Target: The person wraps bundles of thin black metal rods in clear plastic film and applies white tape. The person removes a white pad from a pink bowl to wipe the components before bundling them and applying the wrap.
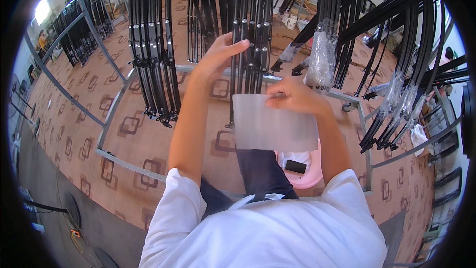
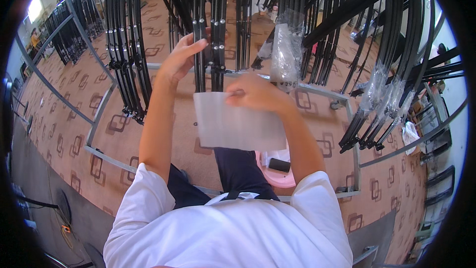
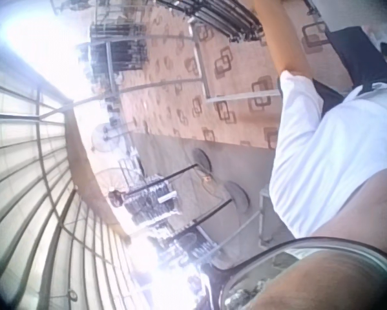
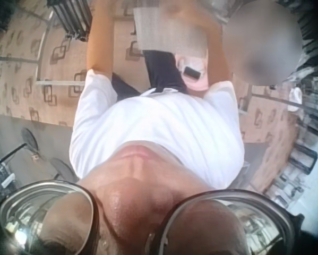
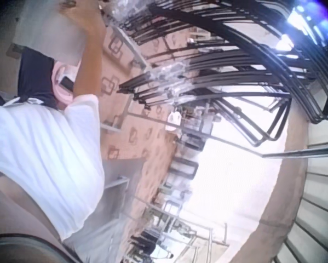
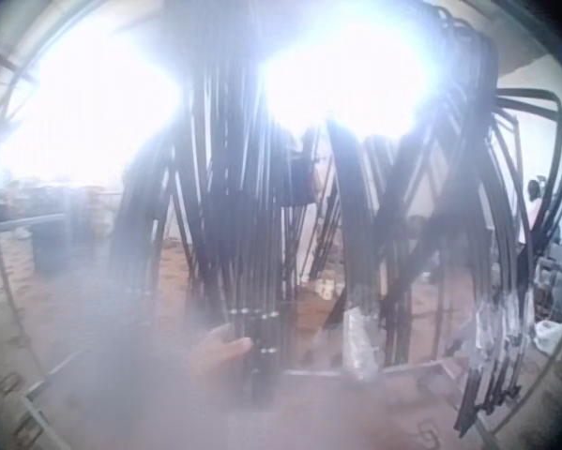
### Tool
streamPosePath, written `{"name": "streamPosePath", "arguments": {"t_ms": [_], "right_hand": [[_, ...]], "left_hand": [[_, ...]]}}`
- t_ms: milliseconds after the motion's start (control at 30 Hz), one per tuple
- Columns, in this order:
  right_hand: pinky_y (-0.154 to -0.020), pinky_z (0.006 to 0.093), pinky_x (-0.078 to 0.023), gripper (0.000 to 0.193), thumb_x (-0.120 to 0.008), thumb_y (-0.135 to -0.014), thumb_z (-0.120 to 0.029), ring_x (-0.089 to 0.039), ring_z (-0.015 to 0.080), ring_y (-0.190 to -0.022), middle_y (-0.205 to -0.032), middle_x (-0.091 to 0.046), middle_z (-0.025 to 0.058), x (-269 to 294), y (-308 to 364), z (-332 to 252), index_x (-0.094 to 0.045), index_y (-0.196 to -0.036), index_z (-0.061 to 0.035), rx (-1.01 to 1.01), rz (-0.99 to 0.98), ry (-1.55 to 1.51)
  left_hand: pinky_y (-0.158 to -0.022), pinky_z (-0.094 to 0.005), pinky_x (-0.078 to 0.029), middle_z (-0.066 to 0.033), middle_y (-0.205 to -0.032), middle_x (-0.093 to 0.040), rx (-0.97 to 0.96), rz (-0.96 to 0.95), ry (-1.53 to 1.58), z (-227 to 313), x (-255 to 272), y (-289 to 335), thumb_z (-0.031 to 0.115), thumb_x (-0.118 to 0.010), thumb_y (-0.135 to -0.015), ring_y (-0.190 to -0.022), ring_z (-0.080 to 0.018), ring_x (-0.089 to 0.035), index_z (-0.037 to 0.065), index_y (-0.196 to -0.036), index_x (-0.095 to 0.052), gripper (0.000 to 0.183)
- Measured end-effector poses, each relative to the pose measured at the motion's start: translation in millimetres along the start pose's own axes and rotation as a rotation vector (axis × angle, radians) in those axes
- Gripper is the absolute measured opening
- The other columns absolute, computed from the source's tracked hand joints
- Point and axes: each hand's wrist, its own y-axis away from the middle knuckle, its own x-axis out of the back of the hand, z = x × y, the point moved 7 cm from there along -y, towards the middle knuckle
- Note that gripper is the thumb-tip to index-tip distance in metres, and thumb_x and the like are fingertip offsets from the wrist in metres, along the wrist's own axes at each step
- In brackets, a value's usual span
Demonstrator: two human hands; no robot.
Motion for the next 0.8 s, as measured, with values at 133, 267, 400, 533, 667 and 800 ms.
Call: {"name": "streamPosePath", "arguments": {"t_ms": [133, 267, 400, 533, 667, 800], "right_hand": [[-0.054, 0.0265, -0.036, 0.024, -0.061, -0.072, -0.021, -0.044, 0.0103, -0.058, -0.057, -0.046, 0.0045, 8, 7, 28, -0.054, -0.067, 0.0012, -0.166, 0.048, 0.109], [-0.054, 0.0302, -0.039, 0.026, -0.060, -0.069, -0.026, -0.048, 0.0169, -0.055, -0.056, -0.049, 0.0086, 16, 14, 26, -0.057, -0.067, 0.0003, -0.251, 0.084, -0.045], [-0.052, 0.0295, -0.039, 0.024, -0.060, -0.068, -0.022, -0.050, 0.0169, -0.054, -0.058, -0.051, 0.0086, 18, 21, 18, -0.056, -0.066, 0.0016, -0.284, 0.277, -0.086], [-0.051, 0.0211, -0.037, 0.022, -0.062, -0.071, -0.013, -0.046, 0.0054, -0.059, -0.067, -0.052, -0.0002, 16, 23, -11, -0.053, -0.087, 0.0009, -0.263, 0.288, -0.067], [-0.058, 0.0214, -0.041, 0.028, -0.061, -0.070, -0.012, -0.051, 0.0078, -0.064, -0.075, -0.058, 0.0032, 16, 29, -3, -0.054, -0.095, 0.0010, -0.237, 0.331, -0.316], [-0.056, 0.0236, -0.043, 0.030, -0.058, -0.070, -0.012, -0.054, 0.0103, -0.063, -0.076, -0.059, 0.0068, 20, 38, 7, -0.055, -0.097, -0.0004, -0.270, 0.367, -0.357]], "left_hand": [[-0.070, -0.0215, -0.042, -0.0026, -0.086, -0.059, -0.009, 0.037, 0.061, 9, -27, 3, 0.013, -0.066, -0.071, -0.075, -0.0085, -0.054, 0.002, -0.094, -0.054, 0.029], [-0.070, -0.0209, -0.042, -0.0027, -0.086, -0.059, -0.063, 0.143, -0.131, 8, -38, 22, 0.009, -0.066, -0.070, -0.076, -0.0066, -0.053, 0.000, -0.095, -0.054, 0.029], [-0.071, -0.0214, -0.042, -0.0024, -0.086, -0.058, -0.062, 0.159, -0.054, 8, -47, 33, 0.009, -0.065, -0.072, -0.077, -0.0076, -0.053, 0.001, -0.098, -0.053, 0.030], [-0.067, -0.0213, -0.043, -0.0019, -0.084, -0.059, -0.134, 0.139, -0.099, 8, -45, 38, 0.009, -0.066, -0.070, -0.074, -0.0069, -0.053, 0.001, -0.095, -0.055, 0.028], [-0.066, -0.0226, -0.043, -0.0031, -0.083, -0.058, -0.040, 0.126, 0.013, 4, -45, 40, 0.005, -0.068, -0.067, -0.074, -0.0088, -0.053, 0.002, -0.094, -0.054, 0.030], [-0.076, -0.0250, -0.042, -0.0054, -0.095, -0.057, -0.049, 0.008, 0.156, 1, -38, 44, 0.018, -0.061, -0.074, -0.087, -0.0134, -0.053, 0.001, -0.110, -0.047, 0.042]]}}
